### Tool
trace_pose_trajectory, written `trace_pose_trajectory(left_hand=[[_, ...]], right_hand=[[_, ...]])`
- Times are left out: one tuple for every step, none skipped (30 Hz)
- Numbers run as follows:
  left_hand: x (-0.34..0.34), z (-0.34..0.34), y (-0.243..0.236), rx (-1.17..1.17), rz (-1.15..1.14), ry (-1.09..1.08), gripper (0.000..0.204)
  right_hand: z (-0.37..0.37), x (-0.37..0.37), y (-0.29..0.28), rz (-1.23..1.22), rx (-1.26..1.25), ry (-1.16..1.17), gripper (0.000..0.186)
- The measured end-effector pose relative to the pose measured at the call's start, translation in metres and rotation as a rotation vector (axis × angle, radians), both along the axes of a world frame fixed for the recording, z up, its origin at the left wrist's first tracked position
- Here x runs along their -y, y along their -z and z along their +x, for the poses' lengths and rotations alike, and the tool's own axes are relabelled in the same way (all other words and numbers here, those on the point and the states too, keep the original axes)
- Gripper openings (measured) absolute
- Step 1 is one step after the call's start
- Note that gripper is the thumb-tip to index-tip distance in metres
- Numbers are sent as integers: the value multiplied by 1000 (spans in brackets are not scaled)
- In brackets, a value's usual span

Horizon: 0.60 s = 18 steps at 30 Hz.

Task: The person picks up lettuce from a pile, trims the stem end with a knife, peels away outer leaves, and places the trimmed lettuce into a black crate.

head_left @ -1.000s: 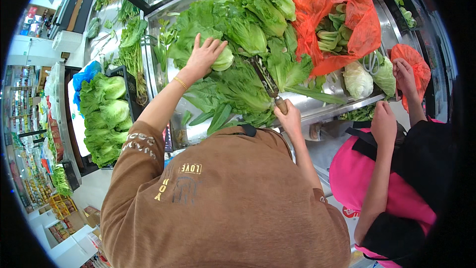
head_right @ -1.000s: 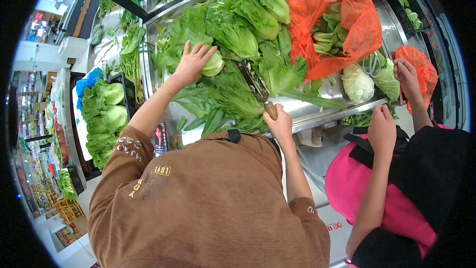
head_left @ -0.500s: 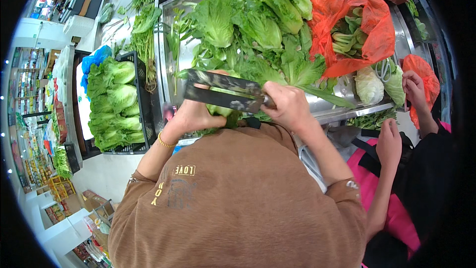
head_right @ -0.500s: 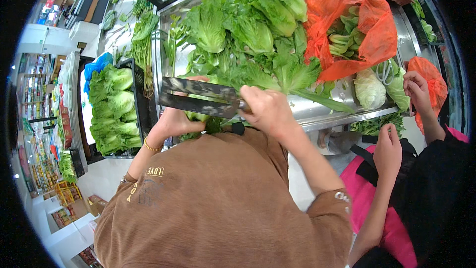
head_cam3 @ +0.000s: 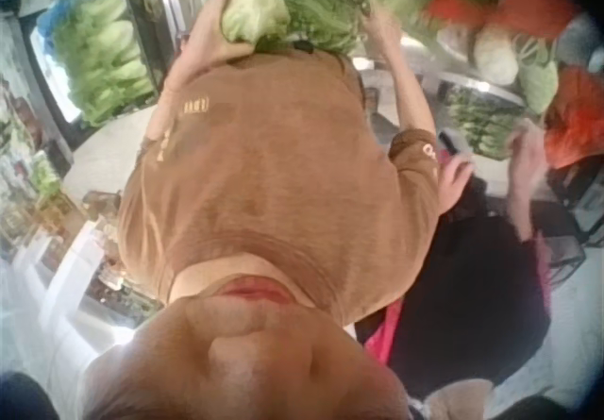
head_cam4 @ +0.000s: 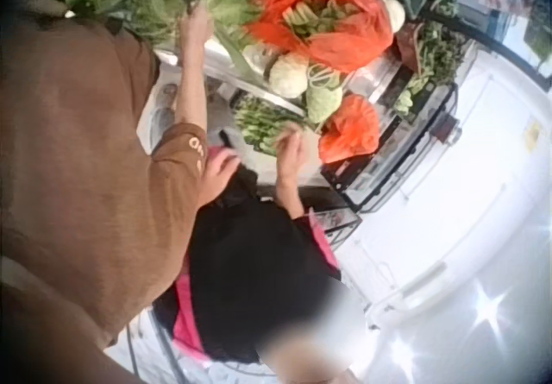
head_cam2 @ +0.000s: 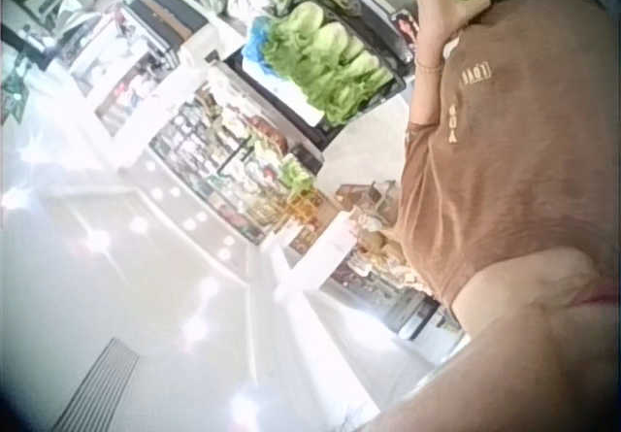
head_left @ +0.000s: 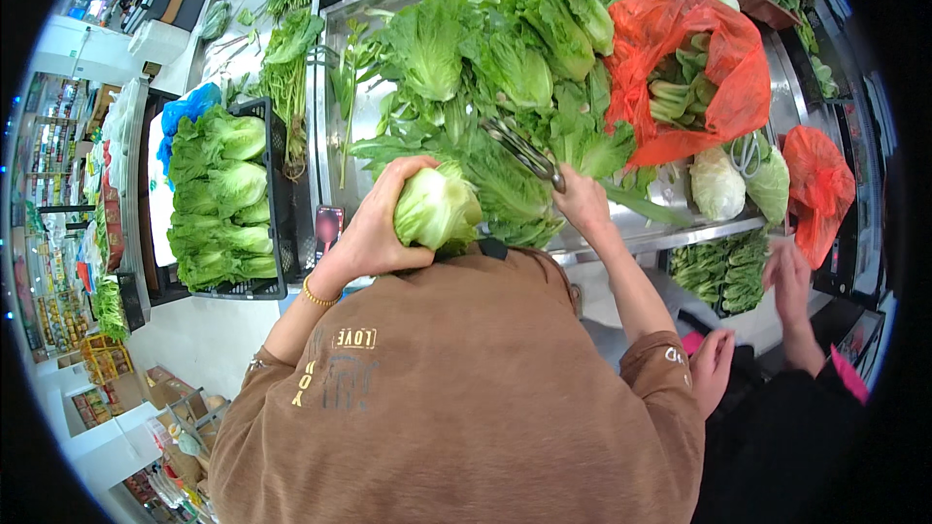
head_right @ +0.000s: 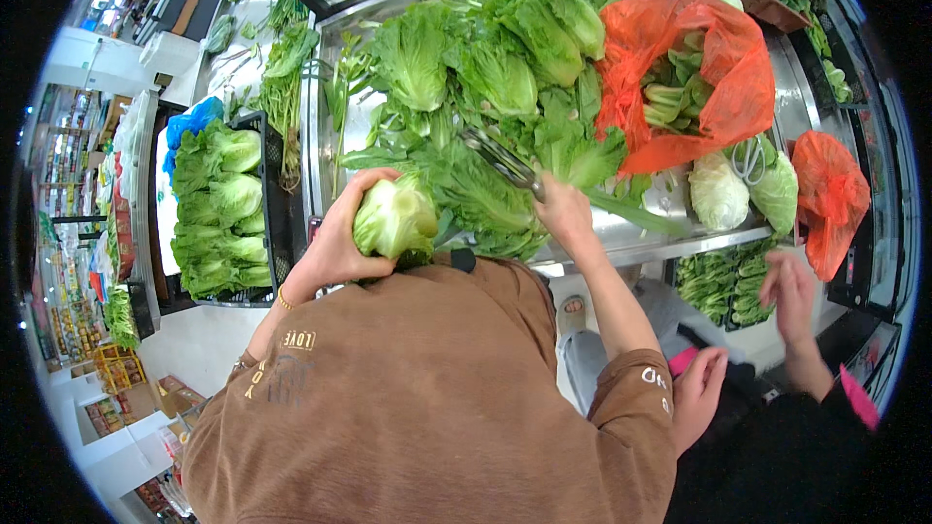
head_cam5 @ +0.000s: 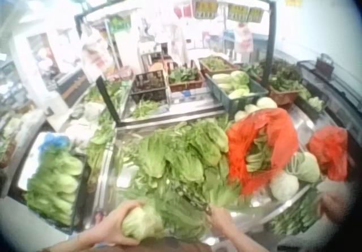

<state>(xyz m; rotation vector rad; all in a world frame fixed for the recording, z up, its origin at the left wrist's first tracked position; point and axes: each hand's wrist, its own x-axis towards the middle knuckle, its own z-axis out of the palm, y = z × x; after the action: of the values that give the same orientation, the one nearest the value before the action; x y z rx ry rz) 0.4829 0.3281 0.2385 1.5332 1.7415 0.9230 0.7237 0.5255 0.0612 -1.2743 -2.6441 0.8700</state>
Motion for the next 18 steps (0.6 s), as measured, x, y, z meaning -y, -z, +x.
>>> trace_pose_trajectory(left_hand=[[-3, -3, 0, -91, 83, 15, 80], [-5, -5, -1, -183, 162, 26, 81], [-11, -8, -3, -285, 249, 39, 81], [-14, -8, -6, -375, 351, 36, 74], [-15, -11, -4, -508, 434, 31, 69], [-17, -13, 0, -634, 514, 31, 63], [-22, -12, 2, -655, 598, 25, 54], [-27, -12, 5, -722, 674, 53, 55], [-35, -12, 8, -781, 749, 80, 56], [-40, -12, 9, -840, 825, 106, 57], [-42, -9, 5, -966, 739, 173, 62], [-38, -5, 3, -846, 663, 107, 64], [-31, 2, 5, -717, 585, 48, 67], [-25, 3, 3, -610, 503, -5, 69], [-17, 5, 3, -485, 447, -67, 76], [-11, 6, 4, -394, 392, -115, 77], [-6, 7, 4, -305, 340, -167, 78], [-2, 8, 4, -214, 286, -219, 79]], right_hand=[[1, -6, 13, 44, 48, 0, 32], [4, -6, 22, 86, 96, -3, 34], [-1, -9, 14, 135, 133, 0, 37], [-6, -11, 5, 153, 100, 13, 42], [-22, -4, -28, 169, 61, 25, 48], [-36, 1, -52, 182, 27, 42, 54], [-44, 1, -60, -382, -325, 45, 61], [-53, 4, -67, -957, -672, 31, 68], [-62, 14, -75, -1278, -884, 41, 67], [-72, 26, -83, -1599, -1098, 46, 65], [-74, 30, -87, -1911, -1314, 54, 63], [-75, 29, -69, -1950, -1392, 63, 59], [-73, 27, -31, -1983, -1473, 83, 55], [-77, 24, -11, -2024, -1565, 79, 52], [-75, 25, -21, -2010, -1616, 85, 44], [-71, 24, -17, -1987, -1610, 154, 44], [-67, 21, -18, -1964, -1599, 219, 45], [-66, 19, -20, -1941, -1585, 281, 45]])
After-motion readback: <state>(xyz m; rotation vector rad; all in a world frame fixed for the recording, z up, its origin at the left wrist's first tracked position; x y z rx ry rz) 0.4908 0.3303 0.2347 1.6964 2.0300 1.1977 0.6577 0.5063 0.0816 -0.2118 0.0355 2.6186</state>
